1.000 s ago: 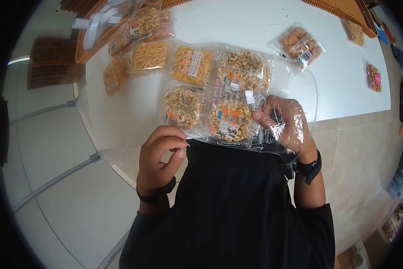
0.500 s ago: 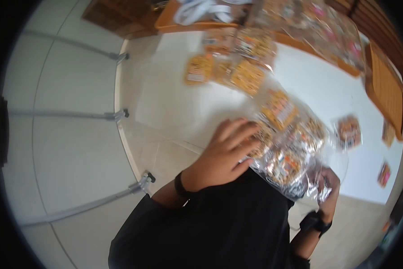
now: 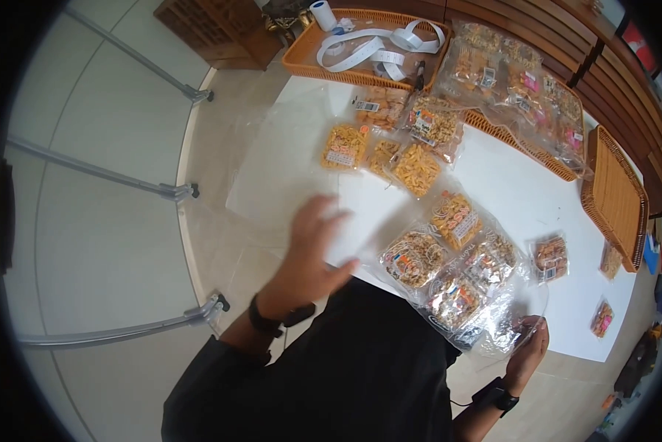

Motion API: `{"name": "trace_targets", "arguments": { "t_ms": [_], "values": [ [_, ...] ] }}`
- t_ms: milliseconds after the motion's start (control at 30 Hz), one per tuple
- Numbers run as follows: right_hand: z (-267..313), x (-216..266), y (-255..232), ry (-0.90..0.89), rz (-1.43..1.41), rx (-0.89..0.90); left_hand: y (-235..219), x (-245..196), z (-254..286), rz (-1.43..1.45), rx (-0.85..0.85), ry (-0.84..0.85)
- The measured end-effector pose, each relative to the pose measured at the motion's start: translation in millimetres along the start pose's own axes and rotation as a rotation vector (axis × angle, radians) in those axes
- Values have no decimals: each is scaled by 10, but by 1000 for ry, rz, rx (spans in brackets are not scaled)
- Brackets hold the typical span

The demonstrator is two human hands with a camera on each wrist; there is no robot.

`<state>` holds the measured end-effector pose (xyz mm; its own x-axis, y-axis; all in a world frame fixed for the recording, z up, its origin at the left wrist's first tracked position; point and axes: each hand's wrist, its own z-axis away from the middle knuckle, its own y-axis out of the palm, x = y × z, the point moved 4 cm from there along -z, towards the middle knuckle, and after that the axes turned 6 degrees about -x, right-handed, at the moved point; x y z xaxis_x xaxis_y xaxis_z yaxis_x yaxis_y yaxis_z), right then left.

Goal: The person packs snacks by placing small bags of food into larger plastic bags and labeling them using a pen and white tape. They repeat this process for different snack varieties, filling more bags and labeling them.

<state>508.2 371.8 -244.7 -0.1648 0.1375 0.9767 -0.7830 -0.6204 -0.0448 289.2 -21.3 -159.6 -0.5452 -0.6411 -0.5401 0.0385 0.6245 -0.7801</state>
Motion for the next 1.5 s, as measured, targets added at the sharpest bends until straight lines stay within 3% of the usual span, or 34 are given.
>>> {"name": "trace_targets", "arguments": {
  "t_ms": [100,200,300,333,500,567,633,733,833,900,933,1000,1067,1167,1267,1467,1500],
  "values": [
    [-32,-86,-128,15,-36,-19,-189,462,59,-194,-185,-173],
    [-7,39,-111,-41,-70,-24,-403,525,67,-310,-200,-255],
    [-17,95,-85,-50,-93,-79,-509,515,-37,-167,-109,-258],
    [-61,20,-158,-40,-93,-62,-583,443,-172,-196,-133,-151],
    [-104,-24,-148,-42,-33,-9,-684,123,-1418,139,246,-42],
    [-74,-10,-127,-105,100,35,-481,113,-2024,70,428,147],
    [-45,-39,-86,-133,104,83,-292,-55,-2558,31,662,-236],
    [-50,-58,-66,-114,50,96,156,44,-3099,-154,553,-336],
    [-71,-111,-73,-105,62,131,952,830,-3610,-248,565,-162],
    [-23,-49,-16,-85,24,69,973,554,-3461,-346,451,261],
    [-16,-19,0,-72,20,58,1221,924,-3548,-199,521,268],
    [-31,-35,-25,-55,27,59,1487,1181,-3601,-97,502,306],
    [-42,-40,-32,-56,31,73,1306,1020,-3409,-185,325,374],
    [-54,-52,-28,-53,34,90,1121,641,-3277,-223,459,6],
    [-59,-45,-13,-46,42,81,1083,593,-3269,-189,532,-134],
    [-33,-74,-15,-85,71,45,960,450,-3201,-454,358,283],
    [-33,-88,-18,-92,83,44,919,398,-3196,-453,365,255]
  ]
}}
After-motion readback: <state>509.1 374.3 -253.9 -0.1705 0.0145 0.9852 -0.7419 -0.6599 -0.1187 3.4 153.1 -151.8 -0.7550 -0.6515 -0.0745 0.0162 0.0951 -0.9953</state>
